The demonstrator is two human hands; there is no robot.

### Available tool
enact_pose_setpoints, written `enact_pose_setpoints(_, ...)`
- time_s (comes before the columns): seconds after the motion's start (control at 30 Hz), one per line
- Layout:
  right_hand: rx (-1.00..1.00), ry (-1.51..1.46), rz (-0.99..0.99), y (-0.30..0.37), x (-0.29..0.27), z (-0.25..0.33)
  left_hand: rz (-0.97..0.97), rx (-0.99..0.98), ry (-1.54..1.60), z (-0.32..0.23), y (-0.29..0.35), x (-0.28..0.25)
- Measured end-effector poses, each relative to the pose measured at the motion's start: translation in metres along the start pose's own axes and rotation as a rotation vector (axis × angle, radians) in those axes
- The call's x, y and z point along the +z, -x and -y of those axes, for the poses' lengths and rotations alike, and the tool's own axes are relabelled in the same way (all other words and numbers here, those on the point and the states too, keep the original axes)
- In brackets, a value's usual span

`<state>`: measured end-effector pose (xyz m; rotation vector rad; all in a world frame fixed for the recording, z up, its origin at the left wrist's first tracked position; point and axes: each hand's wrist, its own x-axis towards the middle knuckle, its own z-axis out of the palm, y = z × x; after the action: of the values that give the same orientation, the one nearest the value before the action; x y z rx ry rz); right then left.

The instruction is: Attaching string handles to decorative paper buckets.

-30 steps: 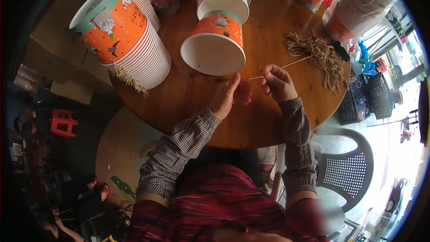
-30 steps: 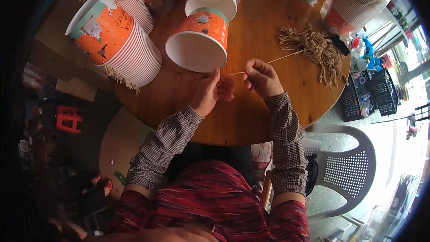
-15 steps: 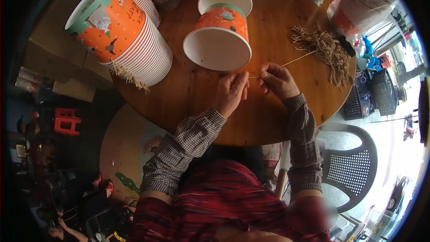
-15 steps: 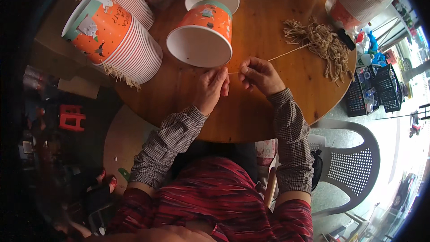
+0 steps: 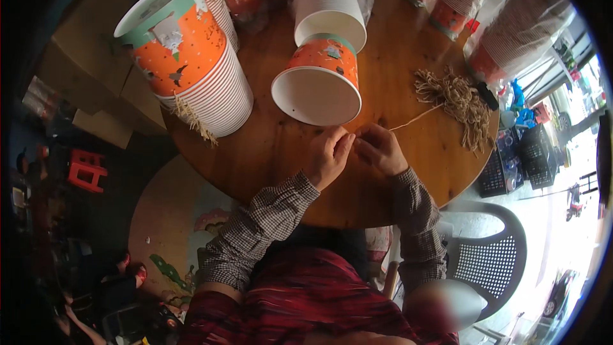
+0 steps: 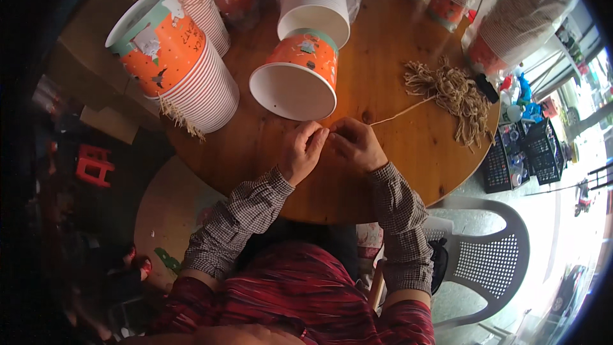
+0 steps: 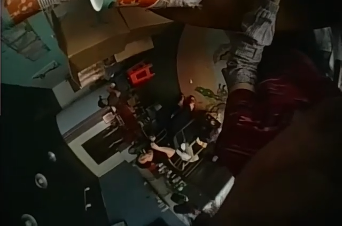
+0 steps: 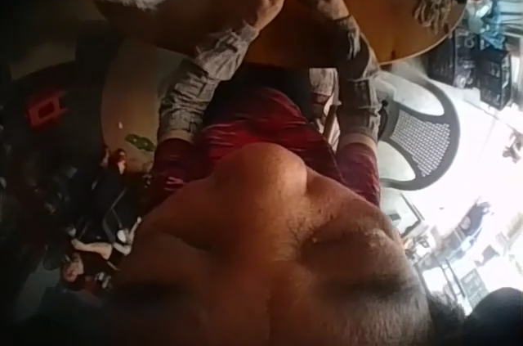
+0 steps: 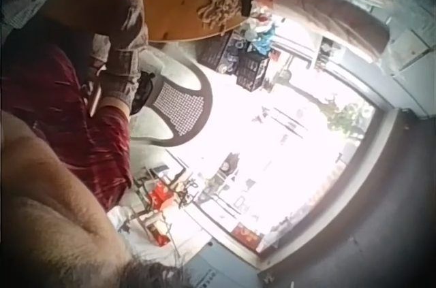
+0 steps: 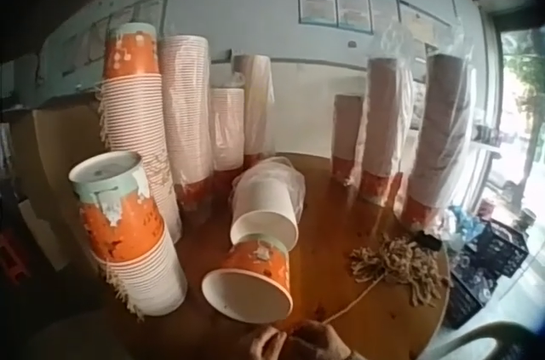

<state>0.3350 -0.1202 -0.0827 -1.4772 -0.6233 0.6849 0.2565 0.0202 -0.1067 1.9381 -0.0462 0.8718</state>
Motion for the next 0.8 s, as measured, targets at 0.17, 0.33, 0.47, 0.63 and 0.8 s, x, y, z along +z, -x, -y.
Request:
enact_pose_setpoints(0.17,-0.108,0.178,-0.112,-0.005,-0.005,-0.009,0.020,0.026,-0.041,0.002,-0.005,0.001)
enact_pose_setpoints(0.33,-0.176,0.220,-0.151,-0.009,-0.005,-0.010,0.064,0.026,-0.020,0.003,-0.006,0.000)
enact_pose_setpoints(0.47,-0.169,0.268,-0.205,-0.010,-0.005,-0.016,0.051,0.079,-0.006,0.011,-0.005,0.001)
enact_pose_setpoints(0.63,-0.183,0.404,-0.262,-0.009,0.001,-0.016,0.063,0.034,-0.034,0.014,-0.007,-0.002)
enact_pose_setpoints(0.8,-0.139,0.383,-0.242,-0.007,-0.003,-0.018,0.059,0.070,-0.091,0.006,-0.006,-0.002)
